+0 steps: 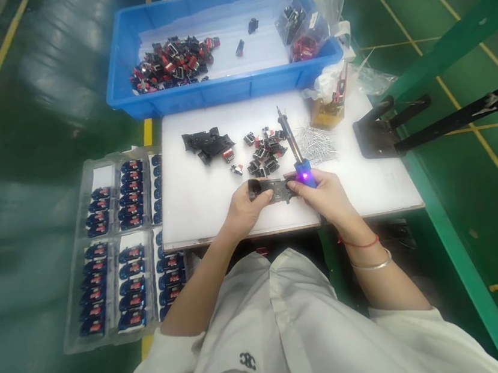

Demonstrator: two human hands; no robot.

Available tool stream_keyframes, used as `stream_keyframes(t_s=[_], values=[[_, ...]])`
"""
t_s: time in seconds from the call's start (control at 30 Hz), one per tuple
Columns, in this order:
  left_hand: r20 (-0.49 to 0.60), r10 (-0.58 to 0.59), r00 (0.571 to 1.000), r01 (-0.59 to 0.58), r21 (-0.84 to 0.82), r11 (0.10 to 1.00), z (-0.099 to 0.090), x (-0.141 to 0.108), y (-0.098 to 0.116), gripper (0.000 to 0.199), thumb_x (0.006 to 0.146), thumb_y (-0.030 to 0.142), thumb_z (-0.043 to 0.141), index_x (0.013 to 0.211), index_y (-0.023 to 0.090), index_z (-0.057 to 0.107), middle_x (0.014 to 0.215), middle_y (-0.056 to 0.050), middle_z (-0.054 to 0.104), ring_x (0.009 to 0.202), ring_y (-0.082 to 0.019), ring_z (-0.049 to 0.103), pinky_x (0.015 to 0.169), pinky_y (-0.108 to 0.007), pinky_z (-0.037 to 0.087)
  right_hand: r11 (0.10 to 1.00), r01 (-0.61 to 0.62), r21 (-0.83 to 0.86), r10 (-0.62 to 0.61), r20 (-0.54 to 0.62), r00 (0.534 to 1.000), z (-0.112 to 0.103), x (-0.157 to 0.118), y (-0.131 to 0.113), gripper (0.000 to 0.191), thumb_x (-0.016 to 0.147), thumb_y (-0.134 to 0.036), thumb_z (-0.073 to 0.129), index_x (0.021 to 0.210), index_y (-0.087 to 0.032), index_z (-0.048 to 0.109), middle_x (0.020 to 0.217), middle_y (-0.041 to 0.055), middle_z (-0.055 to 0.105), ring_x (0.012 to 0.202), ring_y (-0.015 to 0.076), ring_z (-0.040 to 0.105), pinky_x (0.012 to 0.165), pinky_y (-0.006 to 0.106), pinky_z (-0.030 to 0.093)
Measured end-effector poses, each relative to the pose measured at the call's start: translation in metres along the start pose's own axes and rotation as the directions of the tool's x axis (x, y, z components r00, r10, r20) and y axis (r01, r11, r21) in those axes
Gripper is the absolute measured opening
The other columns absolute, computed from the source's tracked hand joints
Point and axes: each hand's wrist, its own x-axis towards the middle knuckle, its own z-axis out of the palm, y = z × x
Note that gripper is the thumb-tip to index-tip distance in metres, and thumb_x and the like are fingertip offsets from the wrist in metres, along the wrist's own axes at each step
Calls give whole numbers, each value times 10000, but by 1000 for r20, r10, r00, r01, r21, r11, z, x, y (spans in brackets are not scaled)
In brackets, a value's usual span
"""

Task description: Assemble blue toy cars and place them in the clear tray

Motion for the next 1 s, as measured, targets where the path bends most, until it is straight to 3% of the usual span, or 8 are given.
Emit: stream_keyframes(t_s=[0.23, 0.4, 0.6, 0.77, 1.0], values=[[-108, 53, 993, -42, 104, 994, 10, 0, -2, 228, 751, 283, 737, 934, 155, 690, 902, -47, 719, 852, -189, 657, 838, -355, 562, 989, 53, -135, -60, -46, 997, -2, 2, 7, 396, 709, -472, 694, 954, -174, 782, 747, 26, 711, 682, 215, 628, 690, 352, 521], [-162, 76, 984, -43, 202, 978, 18, 2, 3, 190, 744, 227, 708, 922, 166, 688, 870, -35, 728, 836, -189, 656, 804, -319, 530, 941, 74, -329, -124, -132, 983, -23, -16, 2, 406, 736, -531, 685, 913, -176, 772, 744, 39, 695, 725, 245, 621, 667, 336, 496], [-202, 110, 973, -57, 253, 966, 22, 6, 1, 161, 734, 198, 698, 892, 171, 676, 838, -18, 720, 826, -181, 649, 785, -294, 511, 863, 29, -505, -75, -72, 995, -59, -65, -3, 385, 812, -562, 631, 912, -208, 746, 689, 16, 666, 626, 215, 599, 543, 284, 451], [-211, 109, 971, -50, 268, 962, 22, 8, -1, 184, 740, 195, 705, 918, 171, 668, 885, -32, 727, 869, -196, 661, 818, -306, 506, 820, 16, -573, -24, -7, 1000, -70, -96, -4, 406, 868, -578, 551, 896, -222, 744, 631, 8, 683, 519, 199, 607, 482, 276, 456], [-199, 124, 972, -71, 253, 965, 22, 5, -2, 175, 742, 185, 697, 916, 181, 671, 893, -26, 727, 886, -195, 661, 819, -297, 498, 783, 80, -617, -81, 25, 996, -65, -108, 3, 436, 900, -609, 542, 983, -257, 787, 883, 65, 773, 750, 289, 734, 618, 346, 581]])
